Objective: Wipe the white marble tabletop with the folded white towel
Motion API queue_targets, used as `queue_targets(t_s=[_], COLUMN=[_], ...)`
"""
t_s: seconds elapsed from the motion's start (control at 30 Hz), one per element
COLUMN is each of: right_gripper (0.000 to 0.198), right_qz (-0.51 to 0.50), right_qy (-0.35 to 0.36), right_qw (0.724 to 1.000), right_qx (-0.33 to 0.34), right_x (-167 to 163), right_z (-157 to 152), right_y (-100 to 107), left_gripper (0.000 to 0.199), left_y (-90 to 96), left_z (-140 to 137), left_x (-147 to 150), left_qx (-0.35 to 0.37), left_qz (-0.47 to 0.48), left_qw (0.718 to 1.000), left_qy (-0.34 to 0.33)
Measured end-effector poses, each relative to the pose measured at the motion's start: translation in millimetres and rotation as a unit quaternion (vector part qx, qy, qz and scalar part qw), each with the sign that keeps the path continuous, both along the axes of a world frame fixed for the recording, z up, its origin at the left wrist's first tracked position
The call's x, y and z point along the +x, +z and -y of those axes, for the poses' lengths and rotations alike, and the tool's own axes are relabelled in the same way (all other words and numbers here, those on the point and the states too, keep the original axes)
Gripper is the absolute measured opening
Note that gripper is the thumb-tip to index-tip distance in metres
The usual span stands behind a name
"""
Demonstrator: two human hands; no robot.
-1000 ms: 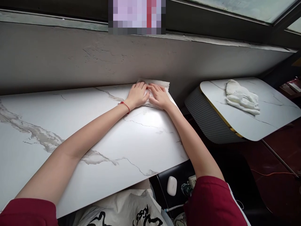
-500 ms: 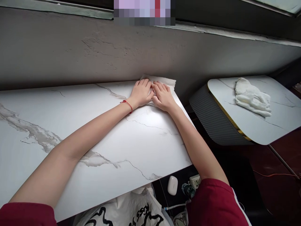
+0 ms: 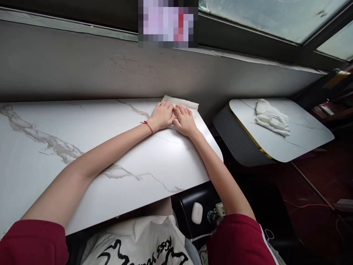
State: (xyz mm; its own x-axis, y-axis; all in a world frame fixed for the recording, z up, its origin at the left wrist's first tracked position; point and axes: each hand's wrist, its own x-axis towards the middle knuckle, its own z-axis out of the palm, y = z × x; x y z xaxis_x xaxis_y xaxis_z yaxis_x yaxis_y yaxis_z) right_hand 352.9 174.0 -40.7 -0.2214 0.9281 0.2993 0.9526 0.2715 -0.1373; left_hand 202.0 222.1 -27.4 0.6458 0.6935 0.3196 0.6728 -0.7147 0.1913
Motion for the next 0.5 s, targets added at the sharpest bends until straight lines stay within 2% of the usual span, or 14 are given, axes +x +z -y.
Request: queue_targets(t_s=[0.13, 0.33, 0.43, 0.5], right_gripper=[0.056, 0.061, 0.066, 0.068], right_qz=[0.017, 0.019, 0.016, 0.021], right_qy=[0.014, 0.015, -0.006, -0.027], right_qw=[1.0, 0.999, 0.997, 0.993], right_qx=[0.004, 0.045, 0.073, 0.111], right_x=[-10.8, -35.1, -45.9, -50.0], right_z=[51.7, 158.1, 205.1, 227.9], right_y=[-5.3, -10.5, -15.3, -19.2], left_gripper=[0.046, 0.052, 0.055, 0.056], left_y=[-1.5, -2.8, -4.2, -4.5], left_z=[45.0, 137.6, 171.0, 183.6], left_x=[-13.1, -29.9, -35.5, -37.7], left_qx=[0.018, 0.067, 0.101, 0.116], left_qz=[-0.014, -0.086, -0.091, -0.094], left_qw=[1.0, 0.994, 0.988, 0.981], left_qy=[-0.02, -0.027, -0.076, -0.125])
